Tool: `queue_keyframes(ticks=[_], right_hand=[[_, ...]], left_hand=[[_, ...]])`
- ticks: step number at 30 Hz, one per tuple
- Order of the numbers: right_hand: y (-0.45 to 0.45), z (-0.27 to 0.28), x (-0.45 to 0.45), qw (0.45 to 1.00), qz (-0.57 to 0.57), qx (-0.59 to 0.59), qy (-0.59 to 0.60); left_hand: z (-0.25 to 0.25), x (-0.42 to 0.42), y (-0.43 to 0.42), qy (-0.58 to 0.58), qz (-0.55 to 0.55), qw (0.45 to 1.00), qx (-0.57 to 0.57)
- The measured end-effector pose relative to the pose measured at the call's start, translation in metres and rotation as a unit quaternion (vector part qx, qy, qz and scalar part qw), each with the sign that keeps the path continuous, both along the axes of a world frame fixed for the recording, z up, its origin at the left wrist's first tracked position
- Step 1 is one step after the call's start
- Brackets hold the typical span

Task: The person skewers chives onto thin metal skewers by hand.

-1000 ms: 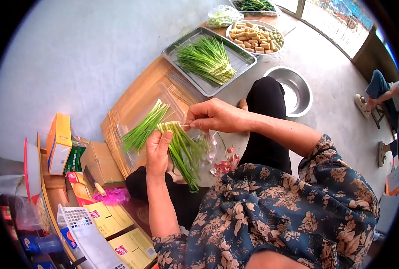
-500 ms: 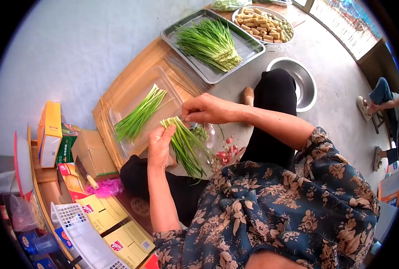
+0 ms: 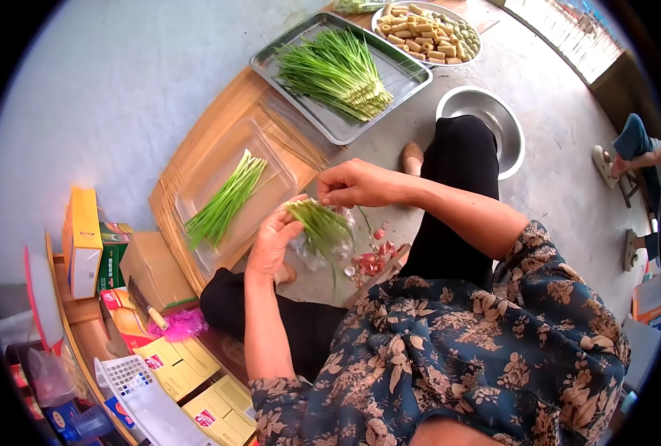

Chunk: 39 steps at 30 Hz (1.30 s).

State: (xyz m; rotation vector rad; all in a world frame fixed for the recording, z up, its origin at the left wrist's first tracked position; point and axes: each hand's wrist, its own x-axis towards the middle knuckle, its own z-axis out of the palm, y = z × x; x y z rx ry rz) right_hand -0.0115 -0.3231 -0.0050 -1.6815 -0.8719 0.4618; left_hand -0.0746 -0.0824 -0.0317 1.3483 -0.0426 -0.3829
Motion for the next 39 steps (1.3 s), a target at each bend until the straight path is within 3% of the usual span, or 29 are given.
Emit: queue_keyframes(ticks=[2, 6, 7, 9, 10, 12, 14, 16, 20, 27, 30, 32, 33, 35, 39], right_hand=[[-0.012, 0.002, 0.003, 0.998, 0.005, -0.024, 0.050], [-0.026, -0.006, 0.005, 0.995, -0.028, -0.009, 0.096], [-0.027, -0.011, 0.006, 0.992, -0.029, 0.004, 0.122], [-0.028, -0.014, 0.010, 0.988, -0.031, 0.017, 0.147], [-0.028, -0.015, 0.010, 0.986, -0.034, 0.025, 0.163], [-0.028, -0.015, 0.011, 0.983, -0.037, 0.032, 0.177], [-0.027, -0.014, 0.011, 0.982, -0.047, 0.026, 0.184], [-0.026, -0.015, 0.012, 0.979, -0.051, 0.042, 0.195], [-0.024, -0.015, 0.012, 0.976, -0.063, 0.061, 0.200], [-0.023, -0.018, 0.013, 0.978, -0.072, 0.051, 0.187], [-0.022, -0.020, 0.014, 0.976, -0.087, 0.047, 0.192], [-0.021, -0.017, 0.014, 0.974, -0.094, 0.049, 0.198], [-0.020, -0.017, 0.014, 0.974, -0.093, 0.048, 0.199], [-0.018, -0.017, 0.014, 0.973, -0.089, 0.060, 0.206], [-0.011, -0.016, 0.014, 0.975, -0.081, 0.070, 0.197]], left_hand=[[-0.009, 0.012, 0.028, 0.040, 0.009, 0.999, 0.019], [-0.043, 0.055, 0.082, -0.035, 0.140, 0.949, 0.279], [-0.054, 0.067, 0.092, -0.035, 0.141, 0.949, 0.279], [-0.070, 0.090, 0.100, -0.139, 0.167, 0.874, 0.435], [-0.076, 0.099, 0.098, -0.141, 0.167, 0.874, 0.434], [-0.082, 0.111, 0.088, -0.248, 0.171, 0.789, 0.535], [-0.081, 0.115, 0.077, -0.223, 0.142, 0.775, 0.574], [-0.075, 0.113, 0.059, -0.187, 0.113, 0.695, 0.685], [-0.095, 0.112, 0.055, -0.210, 0.127, 0.641, 0.727], [-0.101, 0.116, 0.059, -0.180, 0.095, 0.654, 0.728], [-0.116, 0.122, 0.069, -0.234, 0.080, 0.639, 0.729], [-0.126, 0.129, 0.083, -0.232, 0.129, 0.746, 0.610], [-0.124, 0.131, 0.089, -0.316, 0.155, 0.774, 0.526], [-0.102, 0.130, 0.096, -0.217, 0.190, 0.857, 0.428], [-0.040, 0.127, 0.103, -0.193, 0.319, 0.902, 0.217]])
